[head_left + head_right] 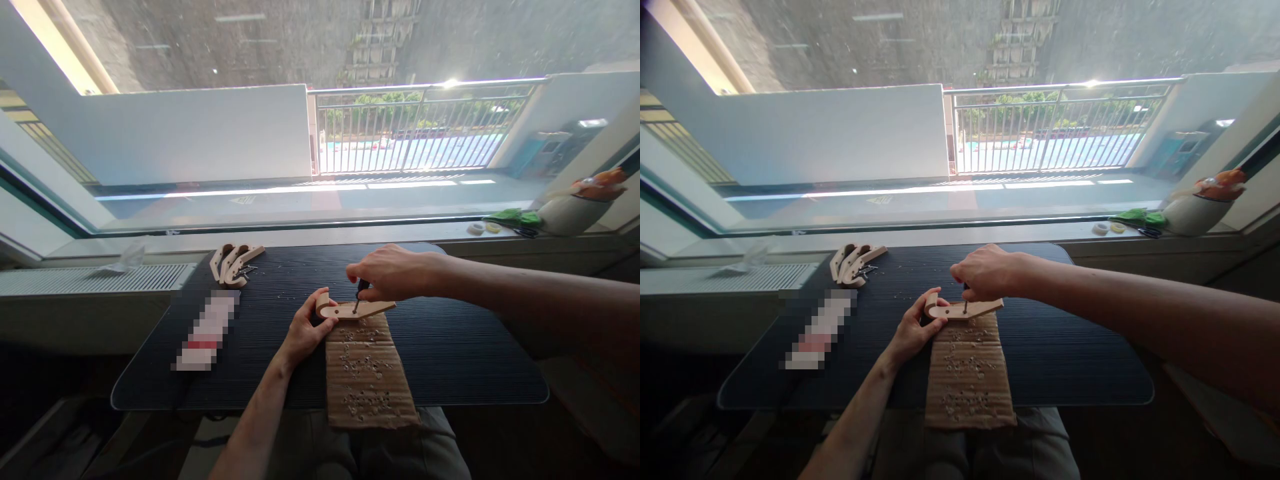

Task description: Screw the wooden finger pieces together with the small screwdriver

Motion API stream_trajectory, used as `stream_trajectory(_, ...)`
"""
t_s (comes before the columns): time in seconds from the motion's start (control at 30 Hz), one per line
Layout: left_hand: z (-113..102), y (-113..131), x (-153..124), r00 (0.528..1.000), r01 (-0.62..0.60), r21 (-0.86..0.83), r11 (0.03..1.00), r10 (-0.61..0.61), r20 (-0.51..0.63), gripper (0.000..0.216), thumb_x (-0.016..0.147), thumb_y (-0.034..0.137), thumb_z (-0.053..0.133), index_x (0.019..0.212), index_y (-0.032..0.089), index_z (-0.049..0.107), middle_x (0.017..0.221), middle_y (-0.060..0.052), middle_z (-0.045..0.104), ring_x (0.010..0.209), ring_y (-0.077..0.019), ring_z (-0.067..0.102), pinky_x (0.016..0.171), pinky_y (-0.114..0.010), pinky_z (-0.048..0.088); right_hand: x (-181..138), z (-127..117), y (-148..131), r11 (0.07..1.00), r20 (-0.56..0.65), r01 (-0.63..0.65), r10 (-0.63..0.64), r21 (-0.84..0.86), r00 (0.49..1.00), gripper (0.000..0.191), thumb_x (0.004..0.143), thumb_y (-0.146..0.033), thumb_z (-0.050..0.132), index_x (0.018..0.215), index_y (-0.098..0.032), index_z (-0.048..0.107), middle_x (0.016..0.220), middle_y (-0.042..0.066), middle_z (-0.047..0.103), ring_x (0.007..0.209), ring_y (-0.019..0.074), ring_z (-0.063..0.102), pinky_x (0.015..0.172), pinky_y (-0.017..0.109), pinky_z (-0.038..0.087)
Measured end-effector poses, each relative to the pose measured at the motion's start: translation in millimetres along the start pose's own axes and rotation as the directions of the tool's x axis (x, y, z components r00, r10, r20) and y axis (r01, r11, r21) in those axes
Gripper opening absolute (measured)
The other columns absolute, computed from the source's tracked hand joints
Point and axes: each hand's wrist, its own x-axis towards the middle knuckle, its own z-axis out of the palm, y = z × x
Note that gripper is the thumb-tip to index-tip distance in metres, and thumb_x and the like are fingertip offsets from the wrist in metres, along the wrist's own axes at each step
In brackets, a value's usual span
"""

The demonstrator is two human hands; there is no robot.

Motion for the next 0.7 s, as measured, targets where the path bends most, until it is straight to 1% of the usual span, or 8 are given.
stream_trajectory(0.13, -0.1, 3.1, -0.2, 1.0, 0.004, -0.016, 1.0, -0.004, -0.003, 0.055, 0.076, 0.024, 0.064, 0.127, 0.02, 0.044, 0.105, -0.004, 0.063, 0.098, -0.0159, 0.059, 0.097, -0.032, 0.042, -4.3, -6.9, -3.9, 0.988, 0.054, 0.139, -0.135, -0.064, 0.989, 0.017, 0.079, -0.017, 0.053, 0.088, -0.017, 0.068, 0.084, 0.007, 0.067, 0.071, 0.0151, 0.058, 0.055, 0.025, 0.031)
stream_trajectory(0.23, -0.3, 7.0, 0.0, 1.0, 0.026, -0.012, 1.0, -0.026, -0.001, 0.055, 0.075, 0.024, 0.064, 0.127, 0.019, 0.045, 0.105, -0.004, 0.063, 0.098, -0.0163, 0.059, 0.097, -0.032, 0.042, -0.9, -2.5, -6.7, 0.967, 0.058, 0.227, -0.221, -0.113, 0.973, 0.018, 0.081, -0.013, 0.051, 0.082, -0.014, 0.068, 0.083, 0.008, 0.066, 0.07, 0.0151, 0.058, 0.054, 0.026, 0.031)
stream_trajectory(0.33, -0.4, 7.5, 0.4, 0.999, 0.034, -0.012, 0.999, -0.034, 0.006, 0.056, 0.075, 0.023, 0.064, 0.128, 0.019, 0.044, 0.106, -0.004, 0.064, 0.098, -0.016, 0.059, 0.098, -0.032, 0.041, 4.2, 5.8, -7.7, 0.958, 0.021, 0.25, -0.249, -0.142, 0.968, 0.018, 0.081, -0.011, 0.049, 0.081, -0.012, 0.068, 0.082, 0.008, 0.067, 0.067, 0.0154, 0.058, 0.053, 0.027, 0.031)
stream_trajectory(0.43, -0.8, 4.4, 0.7, 0.999, 0.031, -0.013, 0.999, -0.031, 0.011, 0.056, 0.076, 0.023, 0.063, 0.129, 0.019, 0.043, 0.106, -0.004, 0.064, 0.097, -0.0157, 0.059, 0.097, -0.032, 0.042, 6.9, 12.8, -8.0, 0.967, -0.019, 0.218, -0.222, -0.134, 0.975, 0.018, 0.083, -0.014, 0.049, 0.08, -0.011, 0.067, 0.079, 0.009, 0.067, 0.065, 0.0157, 0.058, 0.051, 0.027, 0.03)
stream_trajectory(0.53, -1.1, 1.2, 0.7, 1.0, 0.019, -0.002, 1.0, -0.019, 0.009, 0.056, 0.076, 0.023, 0.063, 0.129, 0.02, 0.043, 0.107, -0.004, 0.063, 0.098, -0.016, 0.059, 0.098, -0.031, 0.042, 6.0, 15.1, -8.7, 0.989, -0.034, 0.113, -0.117, -0.093, 0.993, 0.027, 0.088, -0.024, 0.044, 0.078, -0.011, 0.066, 0.073, 0.011, 0.066, 0.063, 0.0169, 0.059, 0.051, 0.027, 0.03)
stream_trajectory(0.63, -1.0, 0.6, 0.0, 1.0, 0.008, 0.0, 1.0, -0.008, 0.008, 0.055, 0.076, 0.023, 0.063, 0.128, 0.02, 0.043, 0.107, -0.004, 0.063, 0.1, -0.0161, 0.059, 0.098, -0.032, 0.041, 2.5, 12.6, -8.5, 0.998, -0.015, 0.006, -0.007, -0.068, 1.0, 0.034, 0.09, -0.029, 0.039, 0.079, -0.012, 0.066, 0.072, 0.011, 0.066, 0.064, 0.0179, 0.06, 0.052, 0.027, 0.031)
stream_trajectory(0.7, -0.7, 1.6, -0.6, 1.0, 0.007, -0.006, 1.0, -0.007, 0.005, 0.056, 0.076, 0.022, 0.063, 0.128, 0.02, 0.043, 0.107, -0.004, 0.063, 0.101, -0.0161, 0.058, 0.1, -0.032, 0.04, -1.1, 9.5, -6.0, 0.998, 0.009, -0.019, 0.02, -0.052, 1.0, 0.033, 0.089, -0.03, 0.039, 0.081, -0.013, 0.066, 0.074, 0.01, 0.066, 0.065, 0.018, 0.06, 0.053, 0.027, 0.031)
